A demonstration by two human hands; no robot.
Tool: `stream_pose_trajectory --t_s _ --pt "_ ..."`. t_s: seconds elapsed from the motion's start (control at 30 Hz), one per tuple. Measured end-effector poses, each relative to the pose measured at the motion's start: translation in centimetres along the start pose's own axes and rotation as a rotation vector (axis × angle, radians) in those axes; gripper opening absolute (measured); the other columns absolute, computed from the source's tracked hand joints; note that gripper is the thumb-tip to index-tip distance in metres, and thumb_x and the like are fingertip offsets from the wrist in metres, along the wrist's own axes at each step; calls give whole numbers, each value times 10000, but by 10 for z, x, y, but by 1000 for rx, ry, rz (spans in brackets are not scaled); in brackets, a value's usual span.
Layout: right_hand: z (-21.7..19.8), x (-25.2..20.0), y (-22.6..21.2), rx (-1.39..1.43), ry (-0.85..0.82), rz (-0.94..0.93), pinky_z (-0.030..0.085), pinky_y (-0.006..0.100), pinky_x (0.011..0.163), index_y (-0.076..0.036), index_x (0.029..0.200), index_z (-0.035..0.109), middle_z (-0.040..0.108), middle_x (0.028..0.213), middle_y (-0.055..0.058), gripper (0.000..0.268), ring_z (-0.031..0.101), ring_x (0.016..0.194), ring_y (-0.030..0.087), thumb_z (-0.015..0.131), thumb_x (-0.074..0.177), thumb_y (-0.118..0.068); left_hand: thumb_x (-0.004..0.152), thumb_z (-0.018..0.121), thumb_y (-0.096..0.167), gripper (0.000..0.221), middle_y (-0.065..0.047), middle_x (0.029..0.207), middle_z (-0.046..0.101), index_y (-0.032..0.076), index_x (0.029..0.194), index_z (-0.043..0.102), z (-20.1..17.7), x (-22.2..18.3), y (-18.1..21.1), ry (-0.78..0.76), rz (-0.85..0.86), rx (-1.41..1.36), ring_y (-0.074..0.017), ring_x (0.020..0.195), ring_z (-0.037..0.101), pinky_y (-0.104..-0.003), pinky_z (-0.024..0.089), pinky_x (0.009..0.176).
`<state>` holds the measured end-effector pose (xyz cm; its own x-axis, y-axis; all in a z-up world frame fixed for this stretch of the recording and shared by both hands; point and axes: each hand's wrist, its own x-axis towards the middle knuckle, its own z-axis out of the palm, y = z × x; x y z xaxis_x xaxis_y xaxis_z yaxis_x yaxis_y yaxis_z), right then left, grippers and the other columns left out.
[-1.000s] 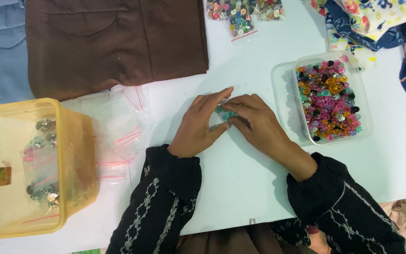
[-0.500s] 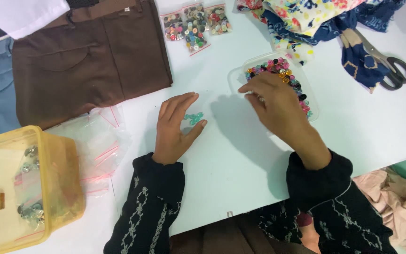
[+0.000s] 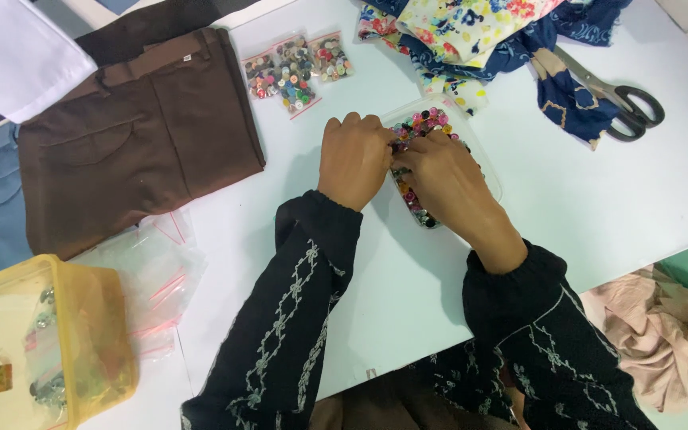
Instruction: The person sorts small colored buttons from a plastic container, places them into small plastic bags, and arranges the bags on a white table.
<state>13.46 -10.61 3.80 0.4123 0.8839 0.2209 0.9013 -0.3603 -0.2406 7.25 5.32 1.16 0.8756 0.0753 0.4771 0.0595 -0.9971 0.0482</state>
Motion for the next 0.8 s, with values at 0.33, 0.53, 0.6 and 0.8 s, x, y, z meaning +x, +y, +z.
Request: stream_pose_trajectory --t_s 0.33,0.53,0.6,0.8 --pt "-8 -8 22 191 223 70 532 366 740 -33 1049 775 695 896 138 190 660 878 307 803 863 -51 663 775 -45 284 40 485 511 178 563 629 48 28 22 -323 -94 345 -115 443 459 -281 293 526" --pt "-16 -6 19 274 323 84 543 332 731 -28 1079 771 679 871 120 177 657 843 278 774 908 15 659 813 -67 190 -47 564 617 70 699 688 22 22 6 -203 -113 32 -216 519 629 -325 455 501" --pt "-17 -7 18 297 334 63 546 374 718 -18 1083 763 684 874 143 156 661 844 312 720 946 44 804 772 -12 129 -86 720 703 49 912 737 11 20 0 -214 -212 -289 -265 622 693 -377 536 576" --pt "-6 -8 23 317 406 38 549 337 734 -51 1126 777 693 900 106 183 652 842 254 747 963 26 852 759 24 288 -10 903 740 198 1078 712 -72 -15 2 15 -343 -627 -201 588 615 -359 513 622"
